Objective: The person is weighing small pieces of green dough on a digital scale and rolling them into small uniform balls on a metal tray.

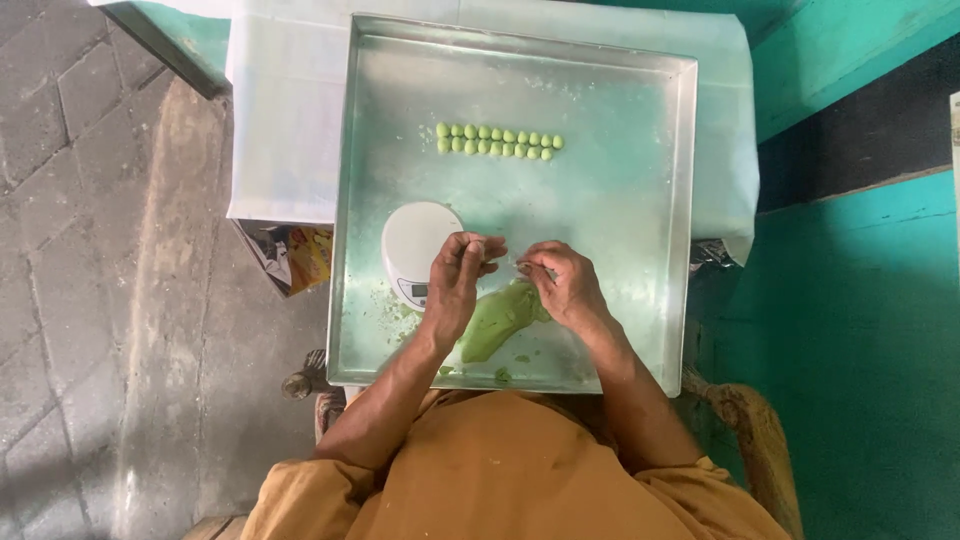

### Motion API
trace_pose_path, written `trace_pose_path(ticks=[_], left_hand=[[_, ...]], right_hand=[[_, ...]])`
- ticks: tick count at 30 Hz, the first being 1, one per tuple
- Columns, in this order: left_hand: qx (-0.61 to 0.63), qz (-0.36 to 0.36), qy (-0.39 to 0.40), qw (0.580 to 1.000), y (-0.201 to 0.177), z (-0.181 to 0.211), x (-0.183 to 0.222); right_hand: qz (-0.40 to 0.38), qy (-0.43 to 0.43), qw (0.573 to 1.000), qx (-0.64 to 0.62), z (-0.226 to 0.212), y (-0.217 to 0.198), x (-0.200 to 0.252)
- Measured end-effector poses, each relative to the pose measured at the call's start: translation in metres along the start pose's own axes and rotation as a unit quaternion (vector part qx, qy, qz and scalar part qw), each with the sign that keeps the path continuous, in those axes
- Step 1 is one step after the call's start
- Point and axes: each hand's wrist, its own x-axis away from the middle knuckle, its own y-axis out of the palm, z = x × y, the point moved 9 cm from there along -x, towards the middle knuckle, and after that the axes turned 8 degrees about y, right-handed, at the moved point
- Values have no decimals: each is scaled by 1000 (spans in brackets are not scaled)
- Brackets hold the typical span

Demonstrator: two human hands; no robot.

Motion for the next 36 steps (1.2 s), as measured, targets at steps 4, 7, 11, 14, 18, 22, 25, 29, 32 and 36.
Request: trace_pose_path(ticks=[4,7,11,14,18,22,25,29,32,36], left_hand=[[146,-15,-44,988,14,-15,3],[190,-18,-64,980,24,-9,11],[183,-19,-67,981,37,19,22],[230,-24,-54,971,34,-9,24],[190,-47,-30,980,34,16,31],[119,-45,50,991,28,12,23],[117,-48,75,989,27,6,17],[202,-44,45,977,26,-10,9],[184,-49,61,980,23,-14,6],[88,-50,76,992,19,9,13]], right_hand=[[21,-55,997,50,-15,3,4],[48,-101,993,30,-37,1,10],[59,-133,989,9,-29,10,9],[63,-142,987,-51,-32,2,12],[56,-110,983,-138,-27,-5,9],[58,-75,962,-257,-10,3,15],[91,-42,944,-315,6,5,19],[74,-39,932,-352,-13,5,23],[44,-13,921,-387,5,21,25],[17,13,907,-420,21,27,24]])
